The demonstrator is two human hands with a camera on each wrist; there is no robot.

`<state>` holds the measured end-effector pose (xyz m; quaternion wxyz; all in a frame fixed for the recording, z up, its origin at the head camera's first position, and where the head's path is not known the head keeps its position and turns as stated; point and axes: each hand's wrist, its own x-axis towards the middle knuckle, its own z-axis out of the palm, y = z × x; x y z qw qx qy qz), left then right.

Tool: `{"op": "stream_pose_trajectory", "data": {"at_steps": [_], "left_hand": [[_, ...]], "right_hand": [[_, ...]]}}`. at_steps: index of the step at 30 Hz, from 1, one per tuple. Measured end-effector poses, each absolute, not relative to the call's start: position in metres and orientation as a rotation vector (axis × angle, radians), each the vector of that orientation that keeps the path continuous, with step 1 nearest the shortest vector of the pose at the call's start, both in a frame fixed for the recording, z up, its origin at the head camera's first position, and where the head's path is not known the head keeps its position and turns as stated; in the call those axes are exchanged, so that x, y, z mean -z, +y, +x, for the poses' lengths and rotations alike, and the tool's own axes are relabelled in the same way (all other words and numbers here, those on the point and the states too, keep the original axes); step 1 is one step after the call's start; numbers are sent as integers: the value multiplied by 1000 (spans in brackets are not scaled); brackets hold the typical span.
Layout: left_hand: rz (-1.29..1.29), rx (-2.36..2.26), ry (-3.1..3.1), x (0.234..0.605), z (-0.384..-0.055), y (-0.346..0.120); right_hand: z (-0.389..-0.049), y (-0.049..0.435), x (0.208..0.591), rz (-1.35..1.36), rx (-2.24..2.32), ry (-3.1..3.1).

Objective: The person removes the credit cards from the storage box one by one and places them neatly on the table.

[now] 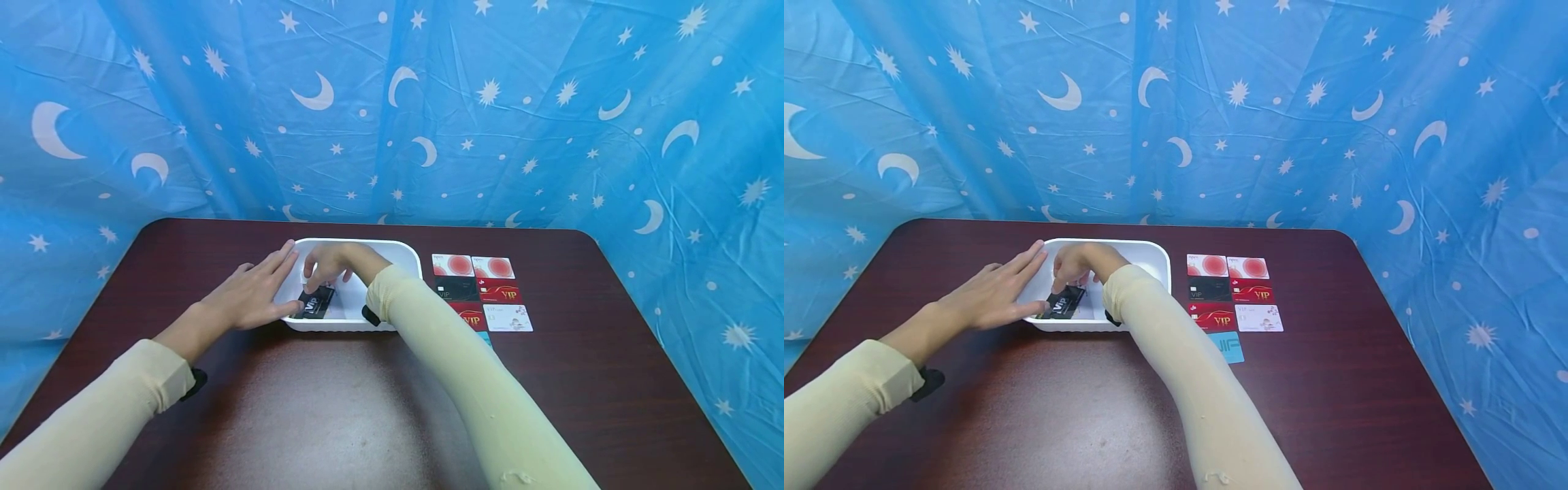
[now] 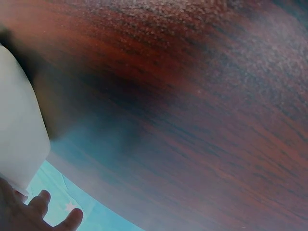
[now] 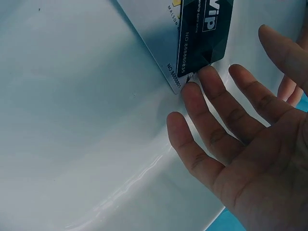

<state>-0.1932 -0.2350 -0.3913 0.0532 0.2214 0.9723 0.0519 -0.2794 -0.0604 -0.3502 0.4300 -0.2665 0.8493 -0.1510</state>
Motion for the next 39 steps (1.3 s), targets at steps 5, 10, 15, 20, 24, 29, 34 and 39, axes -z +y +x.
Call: {"op": "stream_pose_trajectory", "data": {"at_steps": [5, 10, 15, 20, 24, 29, 34, 39], "left_hand": [[663, -168, 2945, 391, -193, -235], [658, -151, 2944, 391, -193, -235], [660, -130, 2945, 389, -193, -234], [661, -141, 2934, 387, -192, -234], [678, -135, 2932, 386, -192, -234], [695, -92, 2945, 384, -192, -234], [684, -52, 2951, 382, -192, -232], [647, -20, 2944, 381, -193, -230]], "right_hand": [[-279, -61, 350, -657, 395, 2108], [-279, -59, 346, -680, 421, 2149], [-278, -55, 342, -777, 407, 2201], [-274, -48, 339, -909, 373, 2252], [-268, -40, 335, -994, 364, 2273], [-260, -25, 332, -1052, 408, 2266], [-251, -3, 330, -1121, 438, 2297], [-242, 24, 324, -1123, 461, 2397]]}}
